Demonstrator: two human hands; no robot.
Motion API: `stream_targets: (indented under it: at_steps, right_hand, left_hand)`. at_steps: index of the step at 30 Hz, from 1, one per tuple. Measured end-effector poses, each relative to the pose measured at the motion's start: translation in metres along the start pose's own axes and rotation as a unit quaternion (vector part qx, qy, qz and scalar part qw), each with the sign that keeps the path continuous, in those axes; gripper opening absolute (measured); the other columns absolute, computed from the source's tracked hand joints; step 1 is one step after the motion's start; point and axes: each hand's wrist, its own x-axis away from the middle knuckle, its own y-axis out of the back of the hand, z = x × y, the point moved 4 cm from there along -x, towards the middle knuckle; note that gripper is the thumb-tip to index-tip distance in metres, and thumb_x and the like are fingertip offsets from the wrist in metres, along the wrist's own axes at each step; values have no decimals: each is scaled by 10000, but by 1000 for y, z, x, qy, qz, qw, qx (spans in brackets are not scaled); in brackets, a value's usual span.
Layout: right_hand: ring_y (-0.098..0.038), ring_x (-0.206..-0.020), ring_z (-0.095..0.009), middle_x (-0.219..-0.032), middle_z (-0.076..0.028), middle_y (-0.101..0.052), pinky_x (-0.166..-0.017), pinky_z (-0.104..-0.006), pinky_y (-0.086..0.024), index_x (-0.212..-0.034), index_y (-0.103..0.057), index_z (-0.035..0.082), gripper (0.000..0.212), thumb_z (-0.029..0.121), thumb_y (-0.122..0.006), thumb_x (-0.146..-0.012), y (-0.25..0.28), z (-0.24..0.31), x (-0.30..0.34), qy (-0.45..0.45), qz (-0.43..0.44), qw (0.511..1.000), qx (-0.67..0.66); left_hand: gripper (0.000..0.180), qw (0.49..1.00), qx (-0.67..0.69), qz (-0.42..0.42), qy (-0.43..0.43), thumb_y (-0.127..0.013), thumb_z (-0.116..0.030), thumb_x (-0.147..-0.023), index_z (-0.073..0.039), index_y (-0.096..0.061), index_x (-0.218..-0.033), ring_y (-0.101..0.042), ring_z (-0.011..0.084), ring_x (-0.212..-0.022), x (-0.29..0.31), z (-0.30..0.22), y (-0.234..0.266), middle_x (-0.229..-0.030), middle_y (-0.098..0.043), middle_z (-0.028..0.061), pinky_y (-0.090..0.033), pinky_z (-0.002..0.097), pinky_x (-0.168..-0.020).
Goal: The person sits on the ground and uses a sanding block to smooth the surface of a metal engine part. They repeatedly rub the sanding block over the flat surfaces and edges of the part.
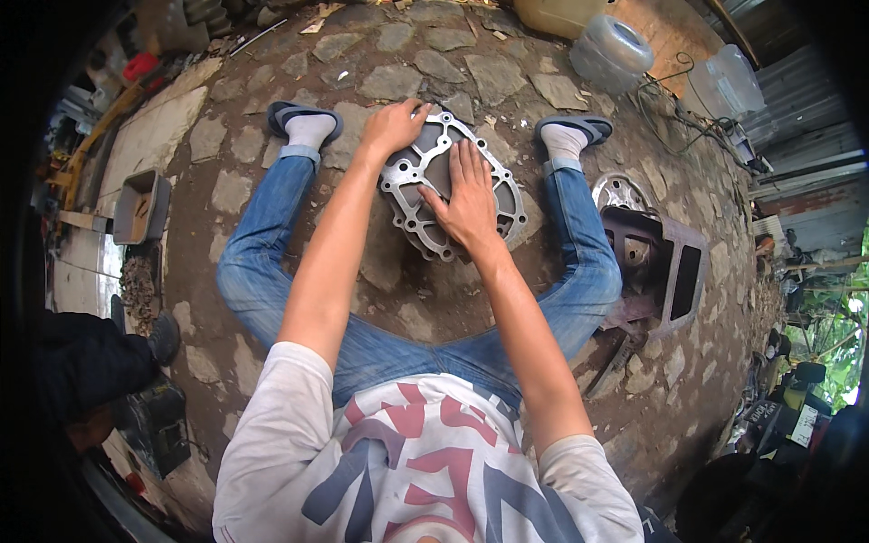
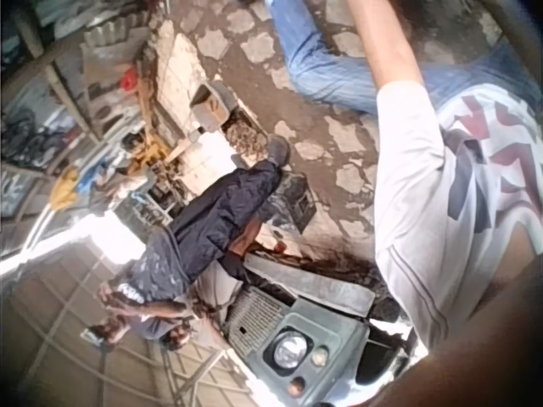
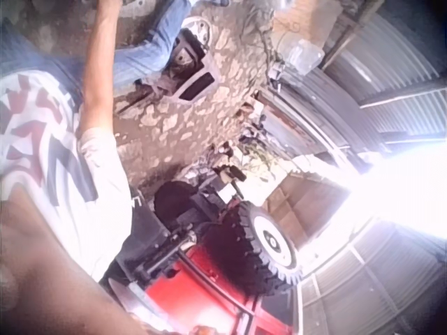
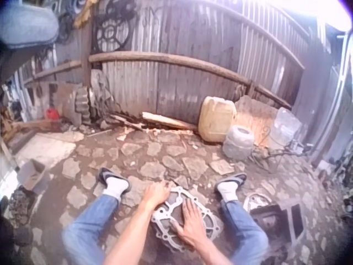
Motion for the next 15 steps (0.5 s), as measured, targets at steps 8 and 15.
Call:
stream_targets:
  at_steps: [8,15]
  right_hand:
    - [-229,-1539,-362,-1632,-245,-290,-1251,-503,-156,-1552,-321,-52,918,605,-553,-955,-4,14,-2,11,1,999,34]
    - [-212,-1542,-374,-1641,-254,-260,-1245,-522,-164,-1557,-334,-29,943,656,-537,-941,-3,18,4,2,23,998,60]
  left_hand:
    - [544,999,8,25,20,-442,-559,-1011,-169,-659,-1323,-635,381,-1200,4,-4,3,-1271,-681,193,-487,480,-1027]
    - [525,1000,0,7,3,-445,-547,-1011,-163,-668,-1293,-656,393,-1148,5,-4,4,-1202,-704,207,-510,501,-982]
